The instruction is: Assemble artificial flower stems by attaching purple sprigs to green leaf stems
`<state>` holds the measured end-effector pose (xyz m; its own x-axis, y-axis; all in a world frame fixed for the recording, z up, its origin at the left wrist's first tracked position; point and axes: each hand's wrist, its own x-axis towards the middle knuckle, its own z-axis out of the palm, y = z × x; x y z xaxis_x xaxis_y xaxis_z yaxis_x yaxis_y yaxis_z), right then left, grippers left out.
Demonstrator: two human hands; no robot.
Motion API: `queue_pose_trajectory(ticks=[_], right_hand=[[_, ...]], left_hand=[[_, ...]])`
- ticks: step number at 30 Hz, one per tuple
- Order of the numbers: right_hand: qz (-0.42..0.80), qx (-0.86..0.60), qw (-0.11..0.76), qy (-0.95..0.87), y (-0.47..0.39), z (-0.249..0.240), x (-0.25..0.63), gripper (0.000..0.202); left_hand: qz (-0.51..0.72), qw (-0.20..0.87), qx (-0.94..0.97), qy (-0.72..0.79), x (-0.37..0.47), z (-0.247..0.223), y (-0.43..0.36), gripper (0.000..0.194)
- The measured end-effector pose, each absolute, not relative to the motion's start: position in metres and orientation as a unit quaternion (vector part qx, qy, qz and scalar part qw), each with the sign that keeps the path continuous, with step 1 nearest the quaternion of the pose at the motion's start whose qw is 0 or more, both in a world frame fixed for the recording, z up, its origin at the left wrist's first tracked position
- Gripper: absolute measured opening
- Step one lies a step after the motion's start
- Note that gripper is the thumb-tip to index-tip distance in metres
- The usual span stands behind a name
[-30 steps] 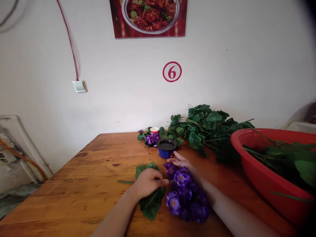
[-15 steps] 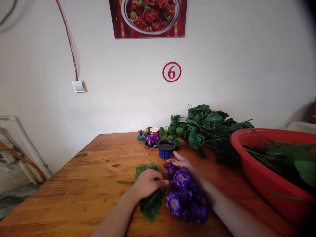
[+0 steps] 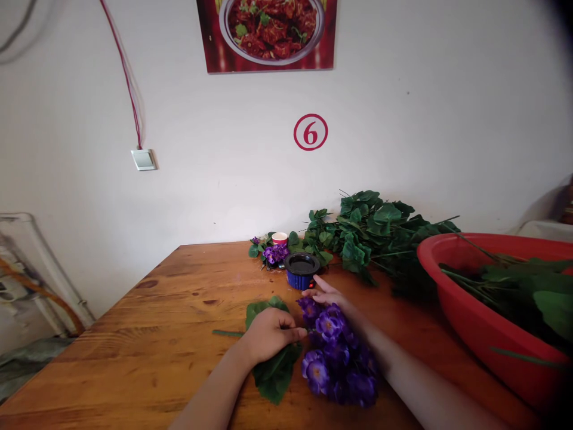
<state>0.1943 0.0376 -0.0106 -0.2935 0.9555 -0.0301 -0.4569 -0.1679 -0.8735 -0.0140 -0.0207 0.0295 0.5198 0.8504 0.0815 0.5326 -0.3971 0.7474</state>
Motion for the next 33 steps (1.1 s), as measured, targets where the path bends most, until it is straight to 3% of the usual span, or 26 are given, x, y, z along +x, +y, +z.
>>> queue_pose_trajectory(ticks=[11,23,28,33], right_hand=[[0.683,-0.339,0.504,-0.404,0.022,0.004,0.193,0.103],[0.67,-0.34,0.506,-0.424,0.035,-0.013,0.197,0.089],[0.67,-0.351,0.499,-0.423,0.023,0.003,0.194,0.093],[0.685,-0.34,0.483,-0.426,0.02,0.004,0.194,0.082]], left_hand=[[0.227,0.334,0.805,0.435,-0.014,0.029,-0.02,0.043],[0.22,0.324,0.811,0.435,-0.015,0.026,-0.019,0.044],[0.218,0.311,0.816,0.435,-0.015,0.026,-0.019,0.044],[0.213,0.308,0.817,0.439,-0.014,0.028,-0.02,0.043]])
